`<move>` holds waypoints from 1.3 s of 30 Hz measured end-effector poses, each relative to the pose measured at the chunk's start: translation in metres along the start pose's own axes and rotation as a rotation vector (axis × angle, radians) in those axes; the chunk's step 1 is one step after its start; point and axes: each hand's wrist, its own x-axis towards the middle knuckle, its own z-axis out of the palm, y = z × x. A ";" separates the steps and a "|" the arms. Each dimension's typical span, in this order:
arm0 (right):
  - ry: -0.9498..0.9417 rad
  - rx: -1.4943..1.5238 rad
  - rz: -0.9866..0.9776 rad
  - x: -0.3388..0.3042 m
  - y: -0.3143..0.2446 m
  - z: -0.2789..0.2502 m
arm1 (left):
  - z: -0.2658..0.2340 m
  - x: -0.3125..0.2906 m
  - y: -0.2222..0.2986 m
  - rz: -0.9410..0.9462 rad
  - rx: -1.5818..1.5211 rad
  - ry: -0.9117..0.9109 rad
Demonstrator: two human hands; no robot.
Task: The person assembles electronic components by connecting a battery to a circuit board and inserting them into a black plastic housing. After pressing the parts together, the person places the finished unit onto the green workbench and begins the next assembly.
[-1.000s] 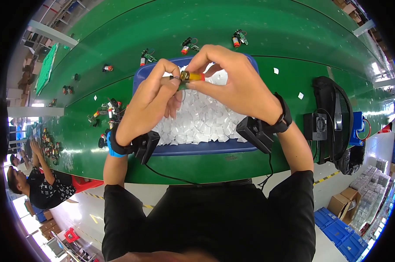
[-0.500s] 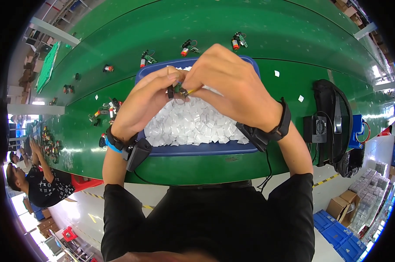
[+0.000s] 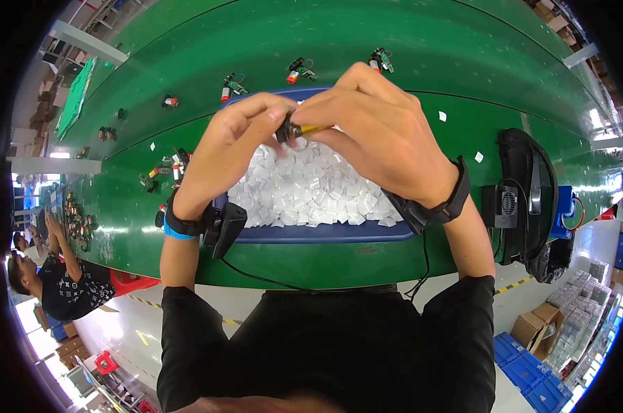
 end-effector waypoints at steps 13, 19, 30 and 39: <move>-0.002 -0.173 -0.099 0.001 -0.004 0.003 | 0.002 0.000 0.006 -0.128 -0.193 0.021; 0.018 -0.146 -0.033 -0.002 -0.004 0.004 | 0.008 -0.005 -0.011 -0.003 -0.084 0.029; 0.055 -0.244 -0.051 -0.002 -0.003 0.005 | 0.010 -0.006 -0.001 0.101 0.040 -0.029; 0.219 -0.091 0.207 0.004 -0.035 -0.019 | 0.007 -0.002 -0.003 0.260 -0.278 0.061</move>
